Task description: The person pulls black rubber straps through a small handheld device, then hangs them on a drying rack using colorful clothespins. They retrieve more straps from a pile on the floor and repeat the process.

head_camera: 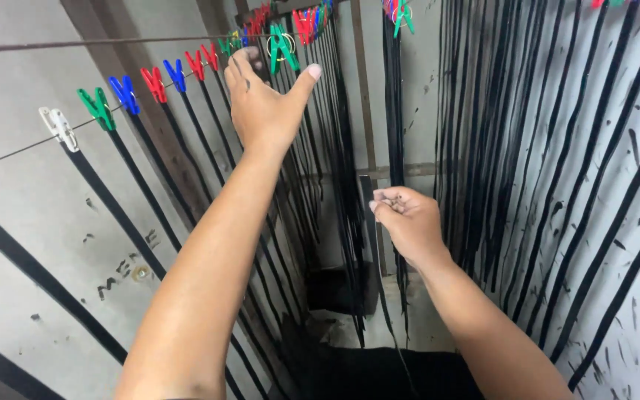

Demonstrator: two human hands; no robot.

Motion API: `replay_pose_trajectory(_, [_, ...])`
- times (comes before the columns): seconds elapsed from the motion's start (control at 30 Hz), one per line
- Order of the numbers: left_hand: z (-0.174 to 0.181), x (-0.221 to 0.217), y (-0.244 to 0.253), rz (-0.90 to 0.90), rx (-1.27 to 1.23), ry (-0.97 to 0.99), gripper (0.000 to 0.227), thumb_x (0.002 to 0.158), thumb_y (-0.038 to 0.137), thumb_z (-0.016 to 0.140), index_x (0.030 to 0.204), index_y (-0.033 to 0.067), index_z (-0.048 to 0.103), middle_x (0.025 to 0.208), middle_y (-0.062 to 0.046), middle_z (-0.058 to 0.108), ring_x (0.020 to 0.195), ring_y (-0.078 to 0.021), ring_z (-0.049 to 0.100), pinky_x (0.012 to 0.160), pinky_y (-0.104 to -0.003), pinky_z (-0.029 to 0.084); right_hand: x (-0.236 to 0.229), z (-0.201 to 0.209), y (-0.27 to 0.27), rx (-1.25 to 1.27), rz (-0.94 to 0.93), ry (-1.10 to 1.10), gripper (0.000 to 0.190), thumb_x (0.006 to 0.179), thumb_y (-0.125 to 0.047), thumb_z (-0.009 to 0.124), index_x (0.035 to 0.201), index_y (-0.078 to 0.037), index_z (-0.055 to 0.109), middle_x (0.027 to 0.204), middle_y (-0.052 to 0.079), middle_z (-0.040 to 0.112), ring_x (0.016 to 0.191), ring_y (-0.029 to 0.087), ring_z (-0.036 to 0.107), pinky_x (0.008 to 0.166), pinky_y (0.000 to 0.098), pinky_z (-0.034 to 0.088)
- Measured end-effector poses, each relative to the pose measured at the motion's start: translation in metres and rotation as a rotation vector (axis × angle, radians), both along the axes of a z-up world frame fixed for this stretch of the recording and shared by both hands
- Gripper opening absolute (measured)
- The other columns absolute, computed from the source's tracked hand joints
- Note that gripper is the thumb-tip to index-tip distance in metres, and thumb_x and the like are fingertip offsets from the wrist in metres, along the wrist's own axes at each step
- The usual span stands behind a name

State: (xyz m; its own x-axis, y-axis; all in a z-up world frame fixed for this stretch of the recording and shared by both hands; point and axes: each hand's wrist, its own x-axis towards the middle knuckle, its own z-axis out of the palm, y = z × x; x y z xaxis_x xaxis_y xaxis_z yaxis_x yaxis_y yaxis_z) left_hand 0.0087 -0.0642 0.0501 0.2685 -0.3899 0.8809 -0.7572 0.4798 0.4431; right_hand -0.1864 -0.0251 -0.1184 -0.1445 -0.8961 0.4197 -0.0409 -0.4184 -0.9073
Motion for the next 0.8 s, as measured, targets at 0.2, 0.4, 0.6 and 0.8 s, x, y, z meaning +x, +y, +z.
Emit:
replay_pose_trajectory(0.2, [0.01, -0.002, -0.028, 0.099, -0.217, 0.047, 0.033, 0.082, 0.047, 0.072, 0.098, 0.0201, 0.061, 0.102, -0.001, 0.061, 0.096, -0.0257, 0.066, 0.079, -0.045, 0.052, -0.005, 0.006, -0.041, -0.11, 0.016, -0.101, 0.023, 0.086, -0.005, 0.076, 0.109, -0.004, 0.078, 0.104, 0.008, 0.08, 0.096, 0.013, 0.075, 0.089, 0.0245, 0.062])
replay_pose_trajectory(0.4, [0.003, 0.006, 0.016, 0.006, -0.5, -0.068, 0.034, 0.09, 0.038, 0.076, 0.118, 0.021, 0.071, 0.107, 0.0, 0.06, 0.105, -0.0192, 0.063, 0.096, -0.036, 0.05, 0.001, 0.032, -0.059, -0.182, 0.125, -0.118, 0.019, 0.088, -0.002, 0.075, 0.106, -0.005, 0.079, 0.1, 0.006, 0.078, 0.096, 0.013, 0.074, 0.094, 0.0246, 0.061])
replay_pose_trajectory(0.6, [-0.02, 0.016, 0.033, -0.106, -0.606, -0.08, 0.094, 0.095, 0.049, 0.084, 0.162, 0.0169, 0.028, 0.149, -0.011, 0.045, 0.137, -0.0248, 0.056, 0.118, -0.039, 0.049, 0.013, 0.064, -0.081, -0.196, 0.281, -0.172, 0.015, 0.088, -0.002, 0.073, 0.102, -0.002, 0.077, 0.105, 0.01, 0.077, 0.08, 0.014, 0.064, 0.071, 0.0259, 0.056])
replay_pose_trajectory(0.8, [-0.021, 0.018, -0.022, -0.1, -0.007, 0.165, 0.118, 0.072, 0.061, 0.082, 0.156, -0.003, 0.03, 0.166, -0.013, 0.021, 0.149, -0.0313, 0.04, 0.121, -0.042, 0.036, 0.022, 0.075, -0.096, -0.182, 0.369, -0.193, 0.013, 0.088, 0.0, 0.074, 0.101, -0.001, 0.074, 0.091, 0.009, 0.07, 0.072, 0.016, 0.063, 0.067, 0.0279, 0.056])
